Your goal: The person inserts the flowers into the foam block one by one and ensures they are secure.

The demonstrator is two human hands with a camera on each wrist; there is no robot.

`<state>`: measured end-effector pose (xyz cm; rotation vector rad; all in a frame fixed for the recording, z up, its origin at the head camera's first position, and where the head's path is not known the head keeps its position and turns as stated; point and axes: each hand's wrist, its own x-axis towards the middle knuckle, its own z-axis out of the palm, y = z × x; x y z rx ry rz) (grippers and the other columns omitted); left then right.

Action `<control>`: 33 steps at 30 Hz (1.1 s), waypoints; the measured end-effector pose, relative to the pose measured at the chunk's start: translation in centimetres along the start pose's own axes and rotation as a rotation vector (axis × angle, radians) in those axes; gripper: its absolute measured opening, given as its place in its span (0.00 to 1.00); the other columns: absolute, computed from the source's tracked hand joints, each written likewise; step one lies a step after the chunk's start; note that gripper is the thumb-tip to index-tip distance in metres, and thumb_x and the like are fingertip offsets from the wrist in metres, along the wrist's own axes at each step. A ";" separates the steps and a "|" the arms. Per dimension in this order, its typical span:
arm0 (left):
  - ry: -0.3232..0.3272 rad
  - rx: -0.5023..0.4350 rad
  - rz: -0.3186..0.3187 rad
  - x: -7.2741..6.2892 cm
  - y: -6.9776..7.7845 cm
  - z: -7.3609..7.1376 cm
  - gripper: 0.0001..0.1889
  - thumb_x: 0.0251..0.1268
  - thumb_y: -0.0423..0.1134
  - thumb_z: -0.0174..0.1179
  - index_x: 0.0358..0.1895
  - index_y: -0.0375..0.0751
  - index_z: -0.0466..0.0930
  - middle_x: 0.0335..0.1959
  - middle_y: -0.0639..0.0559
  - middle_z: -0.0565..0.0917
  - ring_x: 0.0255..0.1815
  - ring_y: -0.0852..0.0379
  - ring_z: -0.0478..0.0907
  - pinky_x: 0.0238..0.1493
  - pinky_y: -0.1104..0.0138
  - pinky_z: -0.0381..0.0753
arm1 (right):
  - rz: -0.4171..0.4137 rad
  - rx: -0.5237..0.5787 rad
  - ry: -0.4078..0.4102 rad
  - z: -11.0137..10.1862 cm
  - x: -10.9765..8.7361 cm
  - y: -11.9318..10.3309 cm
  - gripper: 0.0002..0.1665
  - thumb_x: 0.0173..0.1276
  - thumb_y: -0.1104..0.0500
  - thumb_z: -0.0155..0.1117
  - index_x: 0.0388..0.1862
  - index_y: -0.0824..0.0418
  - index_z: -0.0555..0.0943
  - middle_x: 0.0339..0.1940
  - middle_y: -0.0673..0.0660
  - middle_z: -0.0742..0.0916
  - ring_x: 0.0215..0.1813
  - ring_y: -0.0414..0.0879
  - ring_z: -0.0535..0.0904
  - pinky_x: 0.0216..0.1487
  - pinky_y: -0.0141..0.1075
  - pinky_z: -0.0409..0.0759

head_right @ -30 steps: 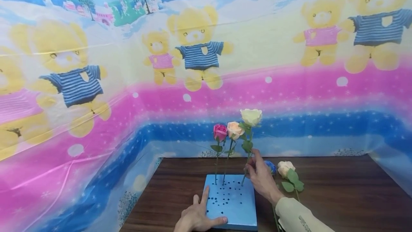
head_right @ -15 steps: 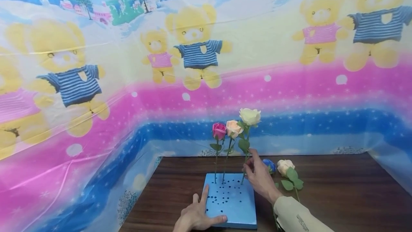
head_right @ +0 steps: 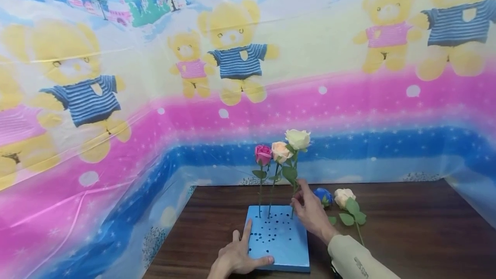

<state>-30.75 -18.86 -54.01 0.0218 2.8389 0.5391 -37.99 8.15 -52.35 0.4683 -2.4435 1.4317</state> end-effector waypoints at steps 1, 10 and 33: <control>0.005 -0.001 0.002 0.0 0.1 -0.1 0.73 0.50 0.90 0.67 0.94 0.59 0.43 0.77 0.32 0.70 0.23 0.48 0.76 0.26 0.54 0.63 | -0.003 -0.001 0.004 -0.1 0.1 0.0 0.31 0.87 0.67 0.61 0.79 0.51 0.64 0.44 0.56 0.87 0.44 0.52 0.90 0.43 0.38 0.91; 0.005 -0.015 0.005 -0.1 0.1 -0.4 0.73 0.52 0.89 0.67 0.94 0.56 0.43 0.82 0.26 0.66 0.30 0.44 0.83 0.32 0.48 0.76 | -0.001 0.009 0.004 -0.1 0.1 0.3 0.34 0.86 0.67 0.63 0.81 0.52 0.61 0.44 0.55 0.87 0.44 0.50 0.88 0.44 0.36 0.90; 0.051 -0.001 -0.065 1.1 -0.1 1.1 0.72 0.46 0.90 0.68 0.92 0.58 0.52 0.78 0.26 0.72 0.28 0.40 0.82 0.40 0.39 0.84 | 0.170 0.194 0.004 -2.5 -0.7 0.2 0.49 0.80 0.67 0.72 0.87 0.49 0.55 0.67 0.72 0.77 0.53 0.56 0.87 0.36 0.50 0.92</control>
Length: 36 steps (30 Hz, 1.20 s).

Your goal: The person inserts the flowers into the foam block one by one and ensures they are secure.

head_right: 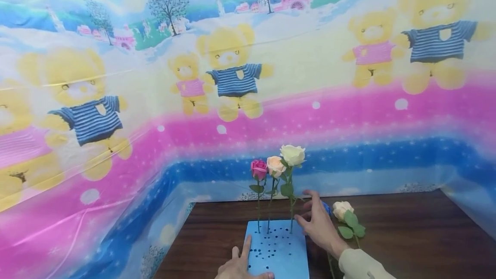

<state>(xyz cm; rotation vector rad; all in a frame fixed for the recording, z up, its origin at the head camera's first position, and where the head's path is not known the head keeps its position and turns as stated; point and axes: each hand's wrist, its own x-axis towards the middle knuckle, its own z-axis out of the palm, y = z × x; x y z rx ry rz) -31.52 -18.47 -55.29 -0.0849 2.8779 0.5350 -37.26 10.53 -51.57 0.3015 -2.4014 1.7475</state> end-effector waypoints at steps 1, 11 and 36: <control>0.003 0.002 0.000 0.1 -0.1 0.0 0.72 0.46 0.90 0.68 0.92 0.58 0.53 0.77 0.27 0.72 0.27 0.40 0.82 0.39 0.39 0.84 | 0.000 0.004 -0.001 -0.2 0.0 -0.1 0.50 0.80 0.67 0.72 0.88 0.48 0.54 0.68 0.72 0.76 0.54 0.57 0.87 0.36 0.50 0.92; -0.002 0.017 -0.029 0.4 0.0 0.2 0.70 0.47 0.89 0.70 0.92 0.61 0.52 0.80 0.28 0.70 0.30 0.39 0.84 0.40 0.39 0.85 | 0.004 0.046 -0.031 -2.3 -0.2 -0.5 0.61 0.81 0.67 0.70 0.94 0.37 0.43 0.82 0.75 0.68 0.64 0.67 0.84 0.37 0.52 0.93; -0.037 -0.022 0.034 -0.7 0.0 -0.6 0.71 0.51 0.86 0.71 0.93 0.53 0.50 0.81 0.21 0.66 0.52 0.24 0.86 0.53 0.27 0.81 | -0.067 -0.029 0.065 -10.5 -2.0 0.9 0.60 0.87 0.60 0.67 0.95 0.35 0.35 0.79 0.78 0.69 0.67 0.76 0.81 0.38 0.51 0.93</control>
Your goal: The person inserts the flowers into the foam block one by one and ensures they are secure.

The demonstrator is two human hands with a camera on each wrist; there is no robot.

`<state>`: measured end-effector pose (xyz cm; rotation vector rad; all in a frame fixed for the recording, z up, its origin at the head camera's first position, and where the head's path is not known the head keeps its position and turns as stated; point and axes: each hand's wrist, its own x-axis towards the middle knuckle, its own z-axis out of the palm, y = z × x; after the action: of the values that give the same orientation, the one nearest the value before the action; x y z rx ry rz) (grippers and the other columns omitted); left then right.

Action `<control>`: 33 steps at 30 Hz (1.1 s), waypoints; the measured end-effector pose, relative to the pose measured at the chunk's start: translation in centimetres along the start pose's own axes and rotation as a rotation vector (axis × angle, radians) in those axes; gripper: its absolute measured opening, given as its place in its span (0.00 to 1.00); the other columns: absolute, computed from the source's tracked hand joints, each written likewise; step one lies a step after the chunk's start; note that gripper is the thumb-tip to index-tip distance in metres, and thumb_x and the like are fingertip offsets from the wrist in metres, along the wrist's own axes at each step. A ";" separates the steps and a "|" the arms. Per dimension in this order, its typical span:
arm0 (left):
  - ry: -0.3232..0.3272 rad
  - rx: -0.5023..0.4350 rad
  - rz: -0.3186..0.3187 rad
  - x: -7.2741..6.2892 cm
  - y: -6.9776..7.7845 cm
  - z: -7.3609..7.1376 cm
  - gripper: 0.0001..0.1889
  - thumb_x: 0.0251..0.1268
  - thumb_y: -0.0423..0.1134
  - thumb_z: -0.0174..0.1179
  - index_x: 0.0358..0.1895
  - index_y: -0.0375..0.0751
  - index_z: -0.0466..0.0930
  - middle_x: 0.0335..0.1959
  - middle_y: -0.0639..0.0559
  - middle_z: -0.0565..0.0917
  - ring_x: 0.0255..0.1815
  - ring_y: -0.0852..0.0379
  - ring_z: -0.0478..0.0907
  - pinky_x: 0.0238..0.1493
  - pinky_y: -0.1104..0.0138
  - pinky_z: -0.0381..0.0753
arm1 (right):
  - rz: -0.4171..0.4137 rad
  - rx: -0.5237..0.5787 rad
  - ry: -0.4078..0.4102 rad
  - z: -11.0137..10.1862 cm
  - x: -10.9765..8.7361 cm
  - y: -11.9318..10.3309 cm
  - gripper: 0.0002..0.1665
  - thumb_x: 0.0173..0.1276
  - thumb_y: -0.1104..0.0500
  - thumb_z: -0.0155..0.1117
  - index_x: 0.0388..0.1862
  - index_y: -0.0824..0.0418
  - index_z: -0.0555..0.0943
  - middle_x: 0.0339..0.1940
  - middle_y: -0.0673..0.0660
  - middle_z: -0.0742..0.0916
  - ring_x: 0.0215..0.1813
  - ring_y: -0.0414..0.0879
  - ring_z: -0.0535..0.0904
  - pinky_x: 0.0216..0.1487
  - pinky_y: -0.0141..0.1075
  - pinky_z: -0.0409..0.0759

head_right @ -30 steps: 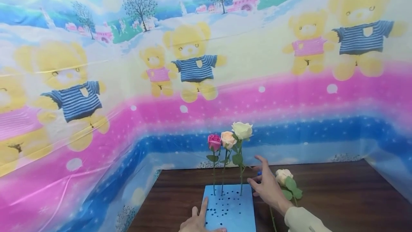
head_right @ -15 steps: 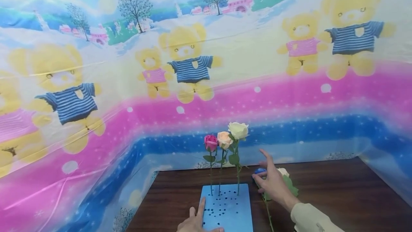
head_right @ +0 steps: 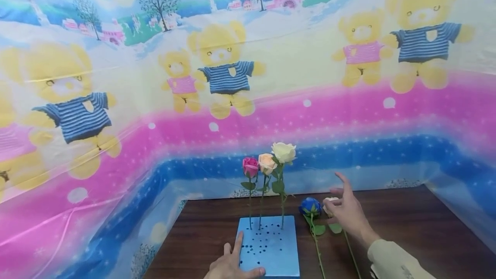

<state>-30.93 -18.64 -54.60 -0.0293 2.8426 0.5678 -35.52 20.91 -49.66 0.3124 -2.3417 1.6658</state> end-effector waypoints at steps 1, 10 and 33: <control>0.001 -0.002 0.002 0.0 0.0 0.0 0.71 0.52 0.85 0.72 0.93 0.53 0.50 0.81 0.21 0.66 0.52 0.24 0.86 0.53 0.27 0.81 | -0.005 -0.021 0.014 -0.3 -0.1 0.0 0.60 0.87 0.61 0.67 0.95 0.35 0.36 0.78 0.78 0.70 0.66 0.76 0.82 0.38 0.51 0.93; -0.002 -0.004 0.003 0.0 -0.2 -0.2 0.71 0.52 0.85 0.72 0.93 0.53 0.50 0.81 0.21 0.66 0.52 0.24 0.86 0.54 0.26 0.80 | 0.059 -0.167 0.157 -1.8 -1.1 -1.0 0.58 0.84 0.66 0.63 0.96 0.51 0.37 0.73 0.81 0.74 0.60 0.74 0.85 0.34 0.48 0.92; -0.005 -0.025 0.001 0.3 -0.3 0.1 0.73 0.50 0.87 0.71 0.93 0.51 0.51 0.81 0.18 0.65 0.51 0.24 0.86 0.54 0.27 0.80 | 0.545 -0.289 -0.144 -2.5 -2.3 1.1 0.35 0.81 0.65 0.62 0.75 0.81 0.59 0.42 0.72 0.81 0.34 0.55 0.81 0.31 0.47 0.91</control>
<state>-31.14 -18.86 -54.85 -0.0313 2.8304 0.6031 -33.49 23.73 -50.55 -0.2993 -2.9152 1.5038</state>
